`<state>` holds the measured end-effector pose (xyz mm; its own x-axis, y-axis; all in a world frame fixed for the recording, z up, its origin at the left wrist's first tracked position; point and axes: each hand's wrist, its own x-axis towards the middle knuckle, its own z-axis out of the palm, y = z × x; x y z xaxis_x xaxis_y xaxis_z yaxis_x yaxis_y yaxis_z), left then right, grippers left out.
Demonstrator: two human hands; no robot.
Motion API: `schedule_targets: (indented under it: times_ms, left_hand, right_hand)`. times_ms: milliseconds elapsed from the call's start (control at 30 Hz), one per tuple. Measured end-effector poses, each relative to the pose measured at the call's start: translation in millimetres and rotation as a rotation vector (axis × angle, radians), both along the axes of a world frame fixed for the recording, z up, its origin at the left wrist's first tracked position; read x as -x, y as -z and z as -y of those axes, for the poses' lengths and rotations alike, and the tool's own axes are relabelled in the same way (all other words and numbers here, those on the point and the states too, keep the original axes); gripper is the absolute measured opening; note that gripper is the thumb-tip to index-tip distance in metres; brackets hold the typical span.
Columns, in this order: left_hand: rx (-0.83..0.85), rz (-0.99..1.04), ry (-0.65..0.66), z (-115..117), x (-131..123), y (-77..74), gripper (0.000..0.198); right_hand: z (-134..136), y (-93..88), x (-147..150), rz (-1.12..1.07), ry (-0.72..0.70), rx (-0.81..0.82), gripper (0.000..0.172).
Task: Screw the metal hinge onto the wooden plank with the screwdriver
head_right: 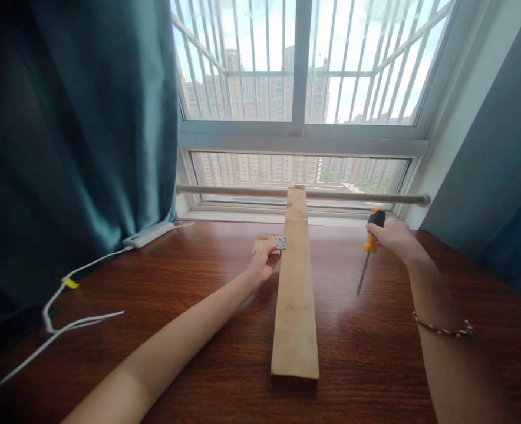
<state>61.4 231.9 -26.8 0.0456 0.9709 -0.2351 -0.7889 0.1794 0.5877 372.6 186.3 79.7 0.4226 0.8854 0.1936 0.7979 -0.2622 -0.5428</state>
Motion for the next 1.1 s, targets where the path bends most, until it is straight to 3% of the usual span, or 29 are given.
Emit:
schedule_targets:
  times_ms: [67,133,233,333,500,600,933,1100]
  left_hand:
    - [0.003,-0.002,0.0,0,0,-0.9,0.014]
    - [-0.001,-0.008,0.001,0,0,-1.6,0.014]
    - [-0.006,-0.027,0.005,0,0,-1.8,0.015]
    - [-0.005,-0.042,-0.006,0,1,-1.3,0.015]
    - [-0.014,-0.057,-0.026,0,0,-1.3,0.016]
    - [-0.005,-0.058,-0.046,0,-1,-2.6,0.017]
    - [-0.002,-0.066,-0.067,0,-2,-4.1,0.016]
    - [-0.004,-0.076,-0.066,1,-1,-5.4,0.018]
  right_hand:
    - [14,-27.8,19,-0.432,-0.061,-0.38,0.025]
    - [23,-47.9,46,-0.748,-0.173,-0.655,0.021]
    - [16,-56.3,84,-1.026,-0.394,-0.806,0.017]
    - [-8,-40.1,107,-1.175,-0.49,-0.746,0.027]
    - [-40,2.8,117,-1.223,-0.371,-0.671,0.031]
    - [-45,17.0,113,-1.203,-0.359,-0.664,0.032]
    - [-50,30.6,111,-1.166,-0.389,-0.587,0.03]
    - [-49,34.1,116,-1.106,-0.409,-0.608,0.038]
